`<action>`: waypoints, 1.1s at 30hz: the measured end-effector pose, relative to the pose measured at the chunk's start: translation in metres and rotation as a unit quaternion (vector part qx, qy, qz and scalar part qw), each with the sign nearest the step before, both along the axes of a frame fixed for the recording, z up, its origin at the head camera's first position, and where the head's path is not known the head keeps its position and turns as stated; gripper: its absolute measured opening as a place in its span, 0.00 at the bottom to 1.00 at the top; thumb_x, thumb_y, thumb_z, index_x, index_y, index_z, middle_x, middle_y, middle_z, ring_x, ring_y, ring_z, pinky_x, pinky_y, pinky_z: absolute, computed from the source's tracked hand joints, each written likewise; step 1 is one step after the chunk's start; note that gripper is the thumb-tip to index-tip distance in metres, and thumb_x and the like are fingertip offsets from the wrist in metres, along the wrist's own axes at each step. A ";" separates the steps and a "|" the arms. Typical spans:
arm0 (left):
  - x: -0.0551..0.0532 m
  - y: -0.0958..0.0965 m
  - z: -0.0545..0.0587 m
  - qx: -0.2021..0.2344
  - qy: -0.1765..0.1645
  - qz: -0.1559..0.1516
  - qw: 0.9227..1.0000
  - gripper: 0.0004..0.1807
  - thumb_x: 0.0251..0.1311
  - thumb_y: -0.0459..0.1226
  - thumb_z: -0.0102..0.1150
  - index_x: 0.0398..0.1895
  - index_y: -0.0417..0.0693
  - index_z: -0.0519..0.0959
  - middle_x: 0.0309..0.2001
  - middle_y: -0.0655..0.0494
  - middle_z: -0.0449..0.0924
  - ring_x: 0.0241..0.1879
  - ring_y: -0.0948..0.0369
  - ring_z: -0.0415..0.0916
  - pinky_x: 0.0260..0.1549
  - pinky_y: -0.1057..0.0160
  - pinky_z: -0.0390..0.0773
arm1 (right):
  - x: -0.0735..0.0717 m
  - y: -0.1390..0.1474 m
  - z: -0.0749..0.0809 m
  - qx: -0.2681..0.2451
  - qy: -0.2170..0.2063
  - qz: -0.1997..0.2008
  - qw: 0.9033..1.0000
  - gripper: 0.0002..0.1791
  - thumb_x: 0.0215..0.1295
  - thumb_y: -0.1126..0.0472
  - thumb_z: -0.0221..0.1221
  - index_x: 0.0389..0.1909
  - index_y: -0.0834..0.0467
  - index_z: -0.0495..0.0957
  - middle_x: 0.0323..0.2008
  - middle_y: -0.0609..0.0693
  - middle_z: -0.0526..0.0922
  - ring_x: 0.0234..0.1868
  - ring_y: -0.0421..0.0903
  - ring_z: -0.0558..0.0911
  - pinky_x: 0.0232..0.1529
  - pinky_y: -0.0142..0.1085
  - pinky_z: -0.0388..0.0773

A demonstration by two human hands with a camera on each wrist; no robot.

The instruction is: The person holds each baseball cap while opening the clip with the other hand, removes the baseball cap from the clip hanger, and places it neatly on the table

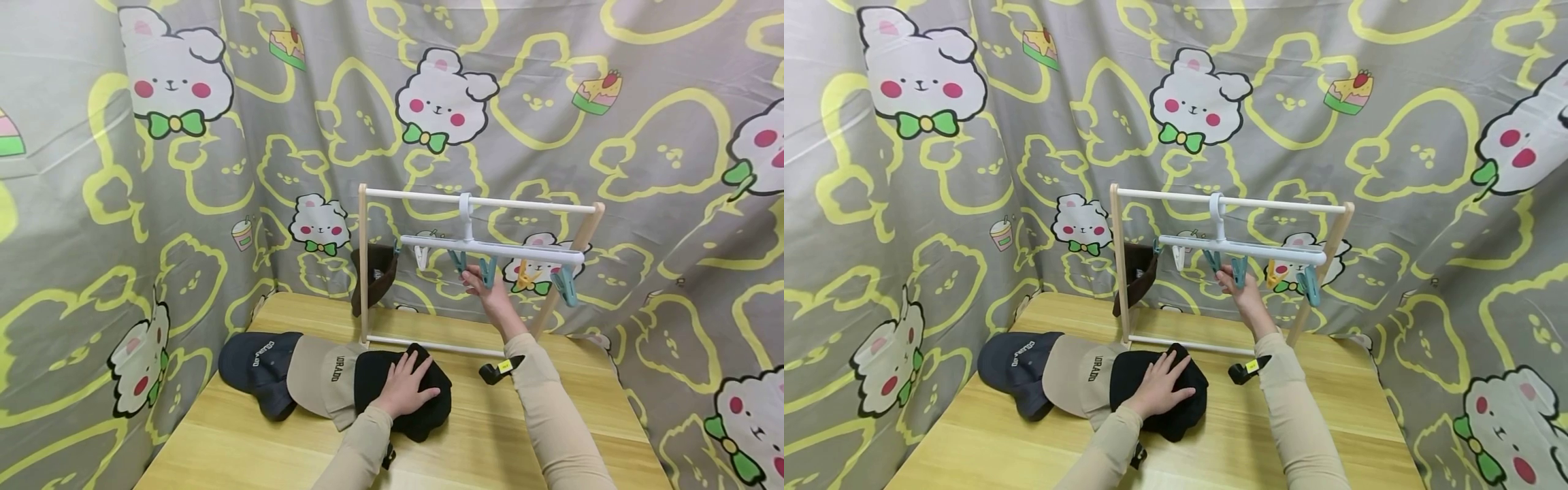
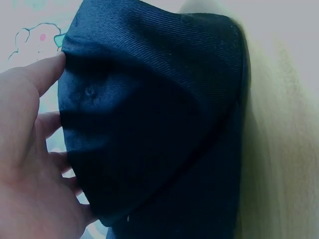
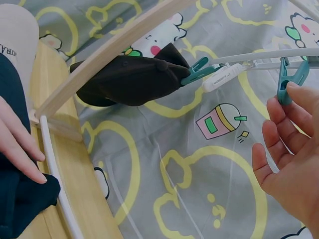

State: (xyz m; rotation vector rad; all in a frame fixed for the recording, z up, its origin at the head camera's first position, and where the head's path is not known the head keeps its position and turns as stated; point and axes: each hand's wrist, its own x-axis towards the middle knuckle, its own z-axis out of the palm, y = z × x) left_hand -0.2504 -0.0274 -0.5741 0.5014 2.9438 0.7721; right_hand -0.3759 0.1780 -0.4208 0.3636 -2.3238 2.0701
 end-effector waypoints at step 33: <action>0.018 0.010 -0.003 -0.032 0.025 0.025 0.999 0.41 0.65 0.59 0.52 0.76 0.54 0.55 0.77 0.43 0.50 0.76 0.44 0.47 0.68 0.34 0.53 | 0.016 -0.004 0.014 -0.006 0.000 0.016 1.000 0.27 0.72 0.56 0.55 0.64 0.68 0.67 0.40 0.45 0.81 0.41 0.34 0.76 0.45 0.28 0.76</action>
